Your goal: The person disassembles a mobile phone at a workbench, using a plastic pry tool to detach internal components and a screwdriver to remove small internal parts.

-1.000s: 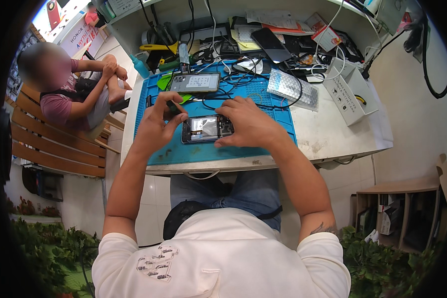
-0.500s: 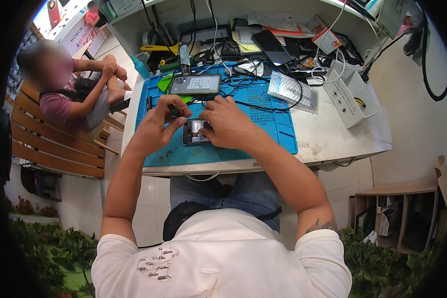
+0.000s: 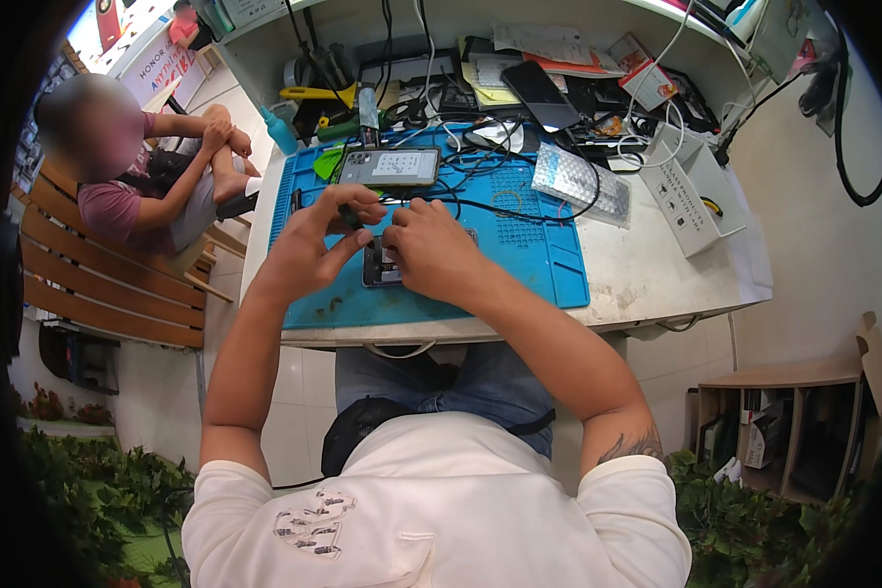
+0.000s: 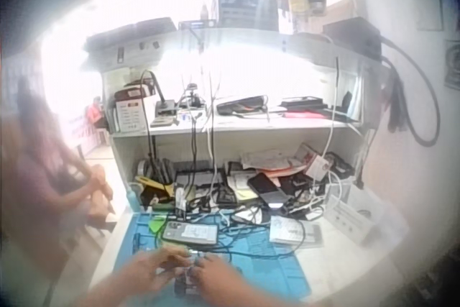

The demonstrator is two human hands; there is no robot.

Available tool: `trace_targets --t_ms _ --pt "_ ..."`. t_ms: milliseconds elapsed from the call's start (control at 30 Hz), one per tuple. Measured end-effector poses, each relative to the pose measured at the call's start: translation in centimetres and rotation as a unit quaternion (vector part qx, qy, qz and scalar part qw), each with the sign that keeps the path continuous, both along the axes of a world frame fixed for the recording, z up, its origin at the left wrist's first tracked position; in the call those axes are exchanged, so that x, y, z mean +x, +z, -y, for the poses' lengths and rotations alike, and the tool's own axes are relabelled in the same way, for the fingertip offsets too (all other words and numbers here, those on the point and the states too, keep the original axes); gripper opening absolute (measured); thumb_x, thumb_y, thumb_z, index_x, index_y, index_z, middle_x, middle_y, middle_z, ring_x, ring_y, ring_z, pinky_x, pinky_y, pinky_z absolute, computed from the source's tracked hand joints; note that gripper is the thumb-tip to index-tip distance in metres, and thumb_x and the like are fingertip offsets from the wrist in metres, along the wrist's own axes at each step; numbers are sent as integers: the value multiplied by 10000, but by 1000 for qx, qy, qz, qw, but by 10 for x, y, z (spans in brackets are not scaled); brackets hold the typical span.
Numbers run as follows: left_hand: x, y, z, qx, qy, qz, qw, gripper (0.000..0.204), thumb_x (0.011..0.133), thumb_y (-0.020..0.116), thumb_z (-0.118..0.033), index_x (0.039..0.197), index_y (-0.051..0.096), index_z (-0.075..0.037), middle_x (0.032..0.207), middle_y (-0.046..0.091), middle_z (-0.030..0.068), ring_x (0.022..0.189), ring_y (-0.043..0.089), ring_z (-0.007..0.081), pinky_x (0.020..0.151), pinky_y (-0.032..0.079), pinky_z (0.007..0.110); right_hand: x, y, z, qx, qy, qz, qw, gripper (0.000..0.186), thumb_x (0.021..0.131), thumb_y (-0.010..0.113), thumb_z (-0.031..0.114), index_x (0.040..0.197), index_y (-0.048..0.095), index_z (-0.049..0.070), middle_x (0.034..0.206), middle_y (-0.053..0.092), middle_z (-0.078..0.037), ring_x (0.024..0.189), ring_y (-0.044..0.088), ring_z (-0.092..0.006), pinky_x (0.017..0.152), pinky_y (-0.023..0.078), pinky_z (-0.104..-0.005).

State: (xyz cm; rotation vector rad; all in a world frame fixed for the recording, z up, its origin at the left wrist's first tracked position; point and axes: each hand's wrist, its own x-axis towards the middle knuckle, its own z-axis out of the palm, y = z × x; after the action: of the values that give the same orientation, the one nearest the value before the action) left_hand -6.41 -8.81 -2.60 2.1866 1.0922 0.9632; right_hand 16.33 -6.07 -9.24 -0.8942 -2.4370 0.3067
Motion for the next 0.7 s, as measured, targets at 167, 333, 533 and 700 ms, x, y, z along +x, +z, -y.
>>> trace_targets --t_ms 167,333,533,700 --pt "-1 1 1 16 22 -20 999 596 987 801 18 1534 626 -141 1124 821 130 1036 830 268 944 653 392 1 2 1 3 -9 13 1000 109 914 770 100 1006 824 76 1032 713 -82 1065 621 -300 934 457 -447" --pt "-6 -6 -1 51 -17 -11 998 794 939 864 37 1643 543 -141 1119 817 94 981 830 203 908 658 345 3 0 0 5 -6 5 1000 106 911 770 98 1000 822 73 1032 719 -87 1063 626 -304 929 458 -441" --pt "-8 -26 7 53 91 66 992 823 927 904 5 1648 527 -125 1054 833 85 924 827 161 856 654 306 -2 13 1 -26 4 42 999 146 925 795 99 1067 823 83 1038 702 -58 1065 623 -286 938 460 -450" --pt "-11 -22 11 77 120 66 988 830 917 924 -13 1641 529 -104 1012 833 72 903 825 151 845 653 303 -12 13 -4 -23 17 67 997 119 890 802 137 985 831 72 1047 737 -92 1115 642 -307 966 465 -453"
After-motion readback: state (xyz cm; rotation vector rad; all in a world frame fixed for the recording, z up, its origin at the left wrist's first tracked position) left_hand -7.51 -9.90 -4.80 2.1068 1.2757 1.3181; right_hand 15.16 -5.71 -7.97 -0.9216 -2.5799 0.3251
